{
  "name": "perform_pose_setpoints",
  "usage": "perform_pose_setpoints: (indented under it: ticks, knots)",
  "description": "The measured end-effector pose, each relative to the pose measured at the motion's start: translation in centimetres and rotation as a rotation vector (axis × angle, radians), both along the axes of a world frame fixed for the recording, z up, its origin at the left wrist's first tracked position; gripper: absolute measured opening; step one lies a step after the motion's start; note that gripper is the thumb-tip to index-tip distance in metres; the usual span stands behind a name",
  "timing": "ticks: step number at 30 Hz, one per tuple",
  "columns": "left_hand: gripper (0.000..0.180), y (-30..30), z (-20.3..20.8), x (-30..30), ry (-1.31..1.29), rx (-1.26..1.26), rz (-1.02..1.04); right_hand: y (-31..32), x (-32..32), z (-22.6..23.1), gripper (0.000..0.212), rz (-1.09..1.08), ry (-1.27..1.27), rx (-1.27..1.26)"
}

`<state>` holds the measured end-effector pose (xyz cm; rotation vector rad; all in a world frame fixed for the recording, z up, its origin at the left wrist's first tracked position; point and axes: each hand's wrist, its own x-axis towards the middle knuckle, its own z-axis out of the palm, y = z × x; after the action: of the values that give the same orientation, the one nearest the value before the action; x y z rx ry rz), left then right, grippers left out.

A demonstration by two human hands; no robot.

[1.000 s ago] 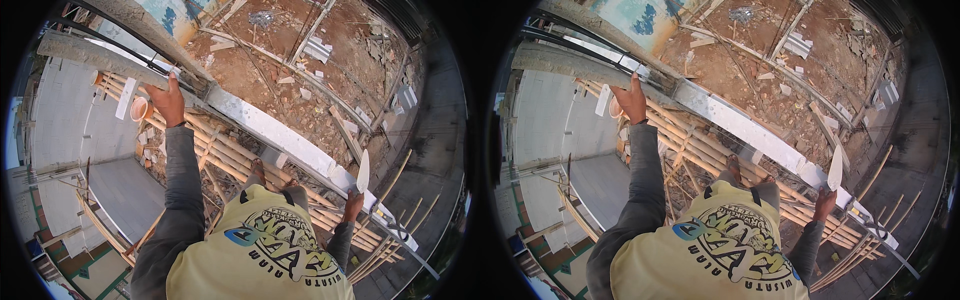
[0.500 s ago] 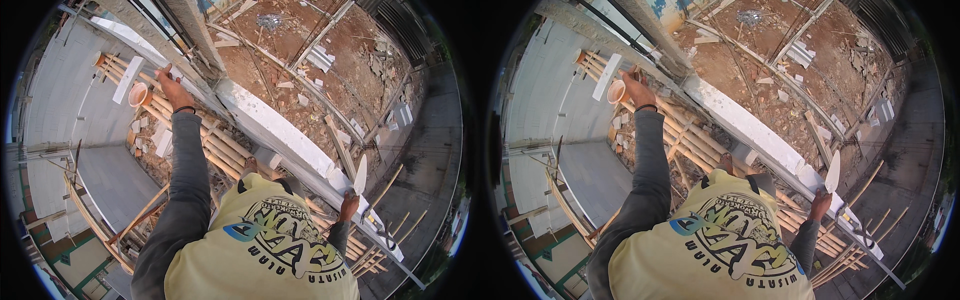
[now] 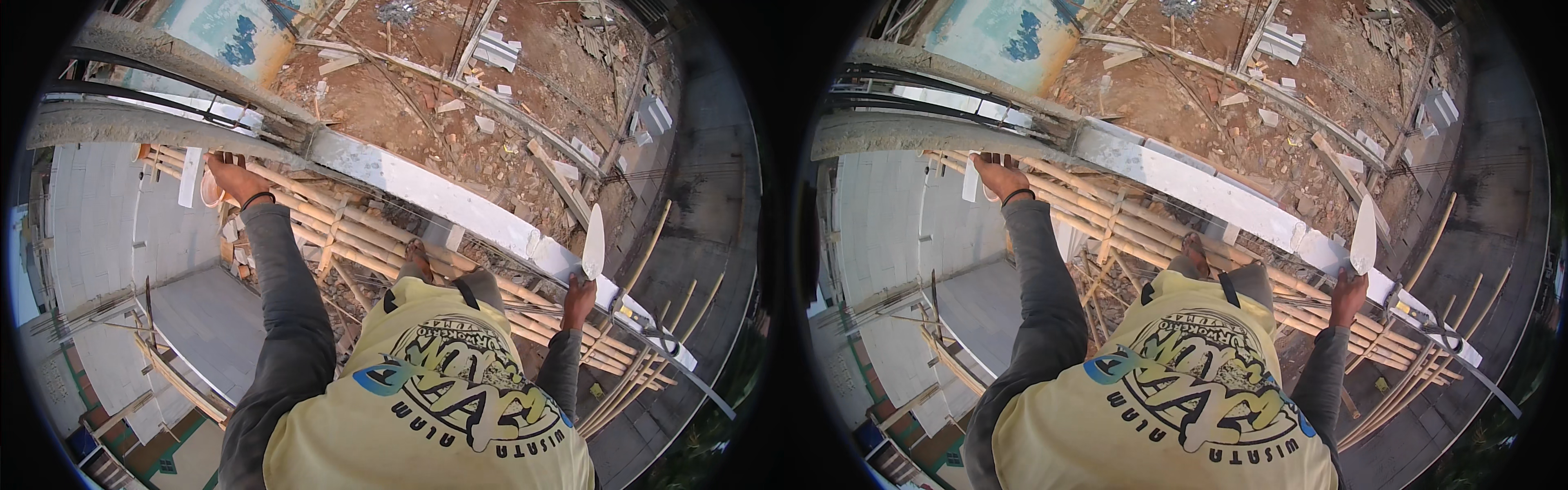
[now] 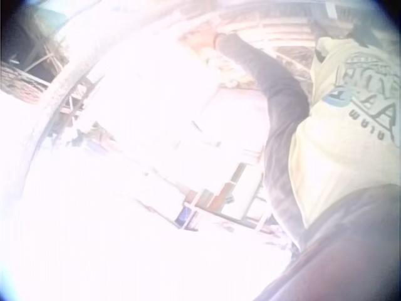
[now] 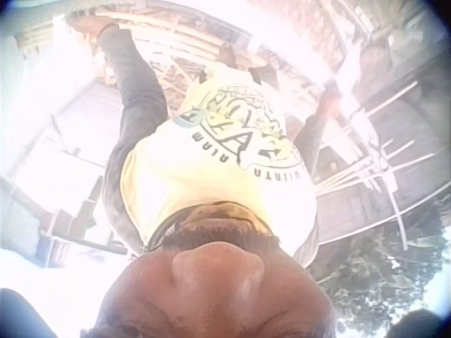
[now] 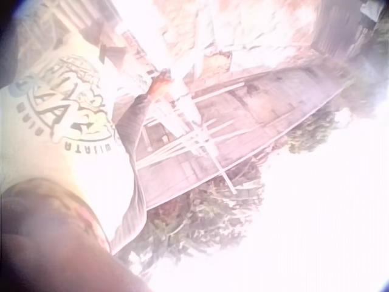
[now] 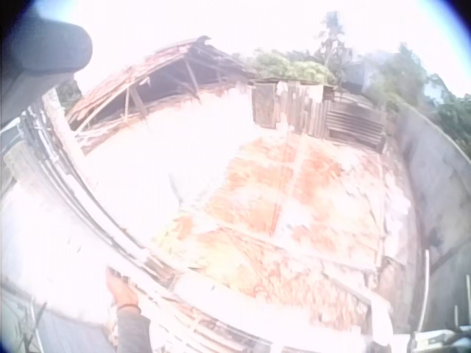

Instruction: The person builds a wall using white blocks and wire. The person uses a trowel to apply mortar between blocks, positions blocks on top of each other, and uses their hands to secure wire around rebar and along the top of the blocks.

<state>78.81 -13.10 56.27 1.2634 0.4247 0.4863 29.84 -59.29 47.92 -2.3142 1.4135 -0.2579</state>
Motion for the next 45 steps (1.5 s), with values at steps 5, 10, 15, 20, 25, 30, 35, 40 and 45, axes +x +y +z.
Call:
perform_pose_setpoints:
  ticks: [5,10,15,20,25,30,35,40,45]
  knots:
    - [0.059,-3.2,0.9,0.8,0.057,-0.003,0.114,0.3,-1.1,-0.2,0.036,-0.035,-0.056,0.018]
    - [0.066,-8.0,3.9,-4.1,0.283,-0.011,-0.034,-1.0,-2.4,-0.7,0.049,-0.076,-0.076,-0.081]
    - [0.059,-6.8,-0.4,-4.2,-0.051,0.482,0.126,-1.3,-2.7,-0.7,0.049,-0.052,-0.114,0.022]
    - [0.059,-6.8,-3.5,-0.6,0.136,0.701,0.136,-1.2,-5.0,0.1,0.055,-0.053,-0.144,0.074]
    - [0.057,-17.9,-4.2,-10.6,-0.118,0.604,-0.207,-1.0,-6.1,0.2,0.054,-0.007,-0.170,0.120]
    - [0.054,-26.6,-7.9,-23.5,-0.360,1.228,-0.861,-1.5,-6.3,0.5,0.049,0.071,-0.172,0.100]
    - [0.053,-28.1,-12.5,-30.1,-0.509,1.695,-1.055,-2.0,-6.5,-0.3,0.044,0.113,-0.149,0.069]
    - [0.053,-26.2,-12.2,-30.6,-0.474,1.703,-1.178,-2.4,-6.7,-1.3,0.049,0.154,-0.101,0.072]
    - [0.058,-23.1,-13.3,-32.6,-0.610,1.636,-1.214,-2.6,-7.8,-1.8,0.035,0.197,-0.165,0.079]
